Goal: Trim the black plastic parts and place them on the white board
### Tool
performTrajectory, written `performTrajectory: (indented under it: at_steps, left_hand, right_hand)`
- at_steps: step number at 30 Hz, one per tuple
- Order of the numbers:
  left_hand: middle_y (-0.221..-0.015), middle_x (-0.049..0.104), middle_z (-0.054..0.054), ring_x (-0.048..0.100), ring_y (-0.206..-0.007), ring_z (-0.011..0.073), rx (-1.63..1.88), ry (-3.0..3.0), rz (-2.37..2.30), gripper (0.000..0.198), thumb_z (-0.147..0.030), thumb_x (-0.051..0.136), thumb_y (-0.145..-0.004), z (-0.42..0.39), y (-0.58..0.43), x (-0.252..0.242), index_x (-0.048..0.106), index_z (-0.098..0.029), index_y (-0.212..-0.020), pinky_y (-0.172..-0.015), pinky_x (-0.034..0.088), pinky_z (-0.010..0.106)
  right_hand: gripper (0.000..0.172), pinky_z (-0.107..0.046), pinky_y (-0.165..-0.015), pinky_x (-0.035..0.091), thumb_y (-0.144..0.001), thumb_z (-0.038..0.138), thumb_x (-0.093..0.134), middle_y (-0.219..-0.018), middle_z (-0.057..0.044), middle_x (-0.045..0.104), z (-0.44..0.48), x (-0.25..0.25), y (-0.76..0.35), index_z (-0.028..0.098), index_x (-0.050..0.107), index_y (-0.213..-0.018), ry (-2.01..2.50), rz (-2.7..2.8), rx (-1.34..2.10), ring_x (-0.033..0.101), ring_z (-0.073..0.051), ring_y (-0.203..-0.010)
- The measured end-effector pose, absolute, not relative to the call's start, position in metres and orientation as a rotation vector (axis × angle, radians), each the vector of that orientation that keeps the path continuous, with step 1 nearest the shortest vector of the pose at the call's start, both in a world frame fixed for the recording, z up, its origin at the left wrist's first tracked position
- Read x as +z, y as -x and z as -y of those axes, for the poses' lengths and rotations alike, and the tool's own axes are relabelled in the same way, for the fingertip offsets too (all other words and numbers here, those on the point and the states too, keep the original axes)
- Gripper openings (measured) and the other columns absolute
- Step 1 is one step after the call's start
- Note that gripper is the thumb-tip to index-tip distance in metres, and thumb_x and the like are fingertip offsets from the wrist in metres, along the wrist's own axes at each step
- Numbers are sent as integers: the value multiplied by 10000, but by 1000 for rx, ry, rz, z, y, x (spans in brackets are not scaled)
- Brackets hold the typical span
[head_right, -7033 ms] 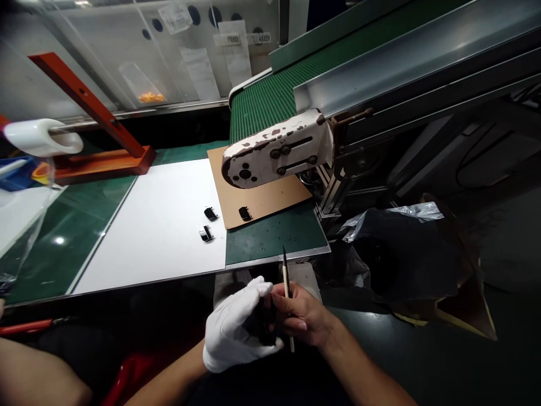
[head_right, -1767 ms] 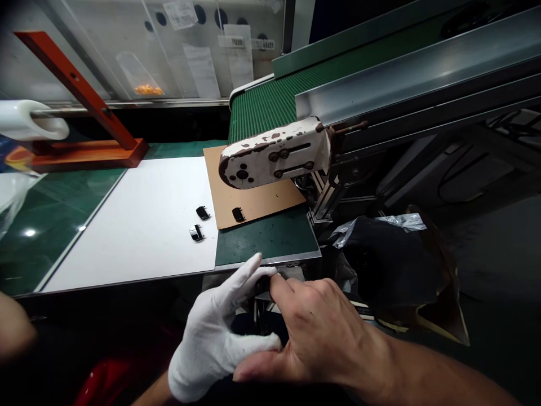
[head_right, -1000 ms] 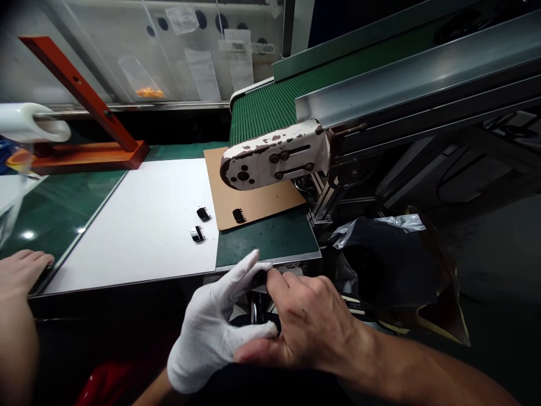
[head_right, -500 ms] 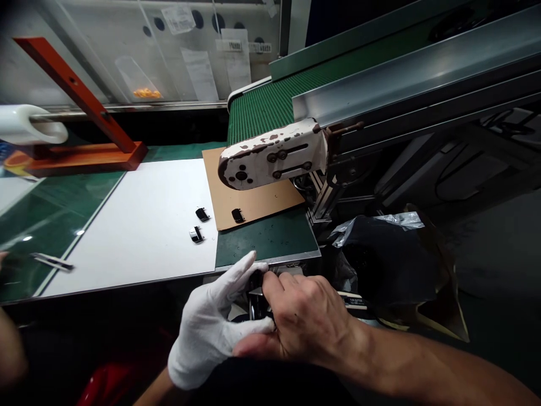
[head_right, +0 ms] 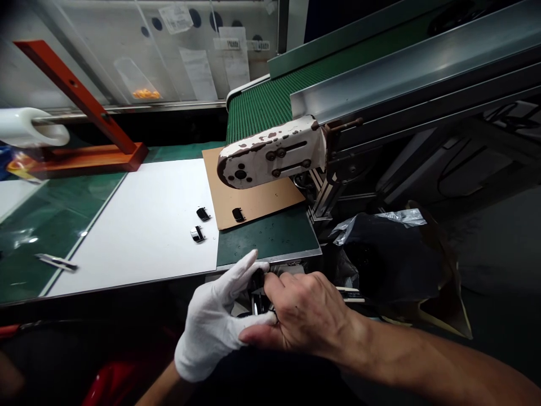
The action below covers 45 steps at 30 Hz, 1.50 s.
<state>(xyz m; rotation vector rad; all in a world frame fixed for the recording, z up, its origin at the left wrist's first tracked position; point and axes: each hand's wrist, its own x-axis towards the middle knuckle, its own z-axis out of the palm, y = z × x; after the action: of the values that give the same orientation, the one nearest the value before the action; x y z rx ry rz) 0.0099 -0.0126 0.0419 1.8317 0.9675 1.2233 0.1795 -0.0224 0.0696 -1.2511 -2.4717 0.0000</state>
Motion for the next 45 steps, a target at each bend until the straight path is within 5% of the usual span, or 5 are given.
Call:
performTrajectory:
  at_steps: [12, 20, 31, 39, 45]
  left_hand:
    - [-1162, 703, 97, 693, -1026, 244, 1134, -1636, -964, 783, -285, 839, -670, 11, -11, 30, 501, -163, -1366, -949, 563, 326]
    - [-1260, 637, 109, 646, -1119, 292, 1312, -1467, -617, 823, -387, 812, -712, 8, -14, 21, 422, -264, -1426, -955, 564, 390]
    - [-1212, 671, 113, 690, -1030, 261, 1187, -2232, -1277, 905, -360, 760, -769, 6, -9, 31, 239, -220, -1496, -918, 568, 374]
    - [-1206, 665, 196, 671, -1065, 316, 1136, -2541, -1413, 843, -331, 630, -859, 6, -12, 33, 149, -123, -1519, -844, 580, 410]
    - [-1252, 644, 183, 674, -1052, 307, 1200, -2666, -1454, 835, -181, 562, -863, 10, -17, 32, 72, -111, -1535, -851, 564, 388]
  right_hand:
    - [756, -296, -403, 295, -958, 631, 78, -489, -24, 555, 18, 64, -179, 143, 584, -683, 1179, 2414, -43, 539, -150, -408]
    - [547, -234, -381, 356, -853, 715, 435, -521, 23, 518, 28, 71, -165, 190, 493, -710, 1204, 1991, 33, 457, -97, -372]
    - [306, -192, -376, 393, -896, 445, 591, -517, 80, 481, 45, 66, -170, 158, 616, -999, 1365, 1845, 166, 368, -69, -339]
    - [51, -203, -487, 458, -898, 203, 612, -621, 34, 634, 50, 57, -172, 169, 631, -932, 1334, 1905, 21, 501, -72, -412]
    - [58, -211, -435, 424, -900, 175, 581, -589, 37, 644, 47, 60, -170, 178, 632, -873, 1309, 1918, 43, 510, -78, -386]
